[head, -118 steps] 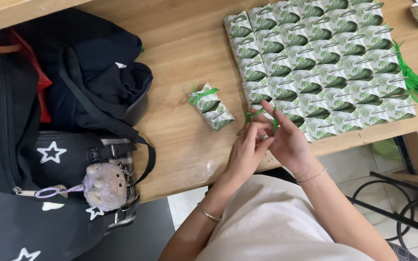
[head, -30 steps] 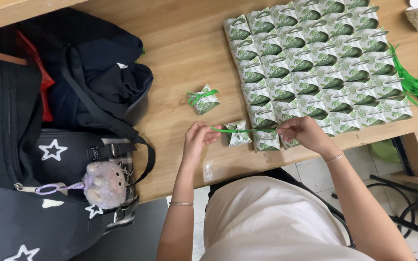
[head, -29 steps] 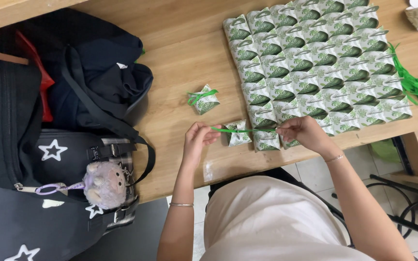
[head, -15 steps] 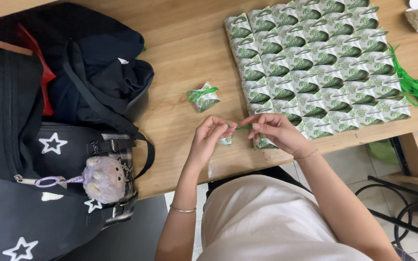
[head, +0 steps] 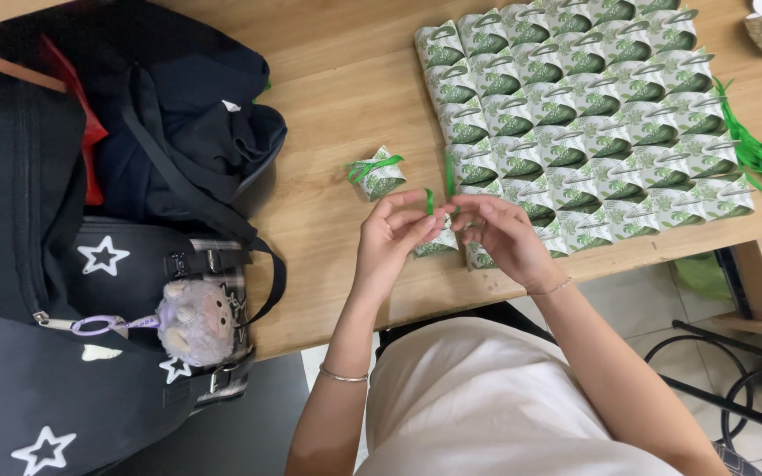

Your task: Folding small decorative paper boxes and tying them with green ribbons.

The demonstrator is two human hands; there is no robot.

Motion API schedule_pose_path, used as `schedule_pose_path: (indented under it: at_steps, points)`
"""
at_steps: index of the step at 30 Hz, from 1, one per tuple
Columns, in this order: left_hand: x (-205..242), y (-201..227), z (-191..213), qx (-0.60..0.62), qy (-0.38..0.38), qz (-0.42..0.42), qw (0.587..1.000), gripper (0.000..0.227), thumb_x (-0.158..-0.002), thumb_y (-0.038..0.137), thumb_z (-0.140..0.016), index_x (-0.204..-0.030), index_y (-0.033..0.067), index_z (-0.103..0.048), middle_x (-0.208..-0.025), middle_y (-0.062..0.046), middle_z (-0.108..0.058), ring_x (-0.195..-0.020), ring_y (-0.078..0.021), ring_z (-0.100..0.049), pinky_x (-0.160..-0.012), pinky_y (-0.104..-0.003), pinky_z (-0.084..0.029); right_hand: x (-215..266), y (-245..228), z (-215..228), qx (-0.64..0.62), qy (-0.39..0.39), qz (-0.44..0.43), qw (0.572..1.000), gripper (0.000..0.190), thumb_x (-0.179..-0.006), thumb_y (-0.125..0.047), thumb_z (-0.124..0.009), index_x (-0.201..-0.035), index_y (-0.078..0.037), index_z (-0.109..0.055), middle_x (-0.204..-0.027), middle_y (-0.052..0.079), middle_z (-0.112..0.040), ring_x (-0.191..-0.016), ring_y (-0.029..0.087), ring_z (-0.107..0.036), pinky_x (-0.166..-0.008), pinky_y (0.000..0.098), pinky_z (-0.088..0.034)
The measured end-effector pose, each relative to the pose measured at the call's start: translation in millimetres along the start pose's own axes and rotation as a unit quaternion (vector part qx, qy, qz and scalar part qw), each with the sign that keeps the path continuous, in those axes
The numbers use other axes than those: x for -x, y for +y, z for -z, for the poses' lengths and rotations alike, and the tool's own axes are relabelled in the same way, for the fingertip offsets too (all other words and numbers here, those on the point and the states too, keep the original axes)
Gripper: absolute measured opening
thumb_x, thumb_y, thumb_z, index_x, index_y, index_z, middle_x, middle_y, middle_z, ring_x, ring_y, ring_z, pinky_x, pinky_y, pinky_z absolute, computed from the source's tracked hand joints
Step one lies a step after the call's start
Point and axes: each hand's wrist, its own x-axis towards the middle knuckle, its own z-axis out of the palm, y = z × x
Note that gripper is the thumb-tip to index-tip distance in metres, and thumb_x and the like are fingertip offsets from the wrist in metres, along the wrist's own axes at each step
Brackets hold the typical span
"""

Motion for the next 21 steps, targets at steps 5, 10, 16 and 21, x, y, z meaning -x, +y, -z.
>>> schedule_pose_path:
  at_steps: [5, 10, 16, 21]
  points:
    - [-9.0, -11.5, -0.5, 0.020, -0.016, 0.003, 1.000, 0.020, -0.100, 0.004, -0.066, -0.117, -0.0033, -0.060, -0.114, -0.017, -0.075, -0.101, -0.0178, -0.073, -0.088, -0.031, -0.062, 1.6, -6.9, -4.8, 0.006, 0.023, 0.044, 0.999, 0.031, -0.103, -0.011, -0.060, -0.129, 0.003, -0.065, -0.123, 0.015, -0.072, -0.104, 0.019, -0.068, -0.087, 0.0332, -0.054]
    - [-16.5, -10.2, -6.8, 0.010, -0.026, -0.006, 1.000, 0.015, -0.101, 0.006, -0.066, -0.112, -0.0024, -0.062, -0.110, -0.016, -0.076, -0.099, -0.0180, -0.073, -0.088, -0.031, -0.061, -1.6, 4.5, 5.2, 0.011, 0.047, 0.077, 0.996, 0.022, -0.102, 0.004, -0.061, -0.122, 0.004, -0.069, -0.116, 0.016, -0.074, -0.102, 0.019, -0.071, -0.086, 0.0314, -0.055]
    - [-25.7, -22.3, -11.8, 0.008, -0.044, -0.040, 0.998, 0.012, -0.102, 0.009, -0.066, -0.109, 0.0013, -0.059, -0.108, -0.014, -0.077, -0.102, -0.0156, -0.072, -0.092, -0.029, -0.057, -1.4, 0.6, 3.0, -0.006, 0.078, 0.072, 0.994, 0.018, -0.100, 0.003, -0.062, -0.117, 0.002, -0.068, -0.112, 0.016, -0.078, -0.095, 0.017, -0.070, -0.082, 0.0302, -0.055]
    - [-40.8, -55.0, -6.9, -0.031, -0.003, -0.048, 0.998, 0.016, -0.099, 0.011, -0.072, -0.107, -0.0010, -0.064, -0.122, -0.010, -0.069, -0.105, -0.0132, -0.067, -0.094, -0.031, -0.053, -1.7, -1.6, 6.9, 0.009, 0.083, 0.033, 0.996, 0.024, -0.097, 0.002, -0.063, -0.121, 0.000, -0.067, -0.109, 0.014, -0.076, -0.092, 0.017, -0.071, -0.080, 0.0294, -0.055]
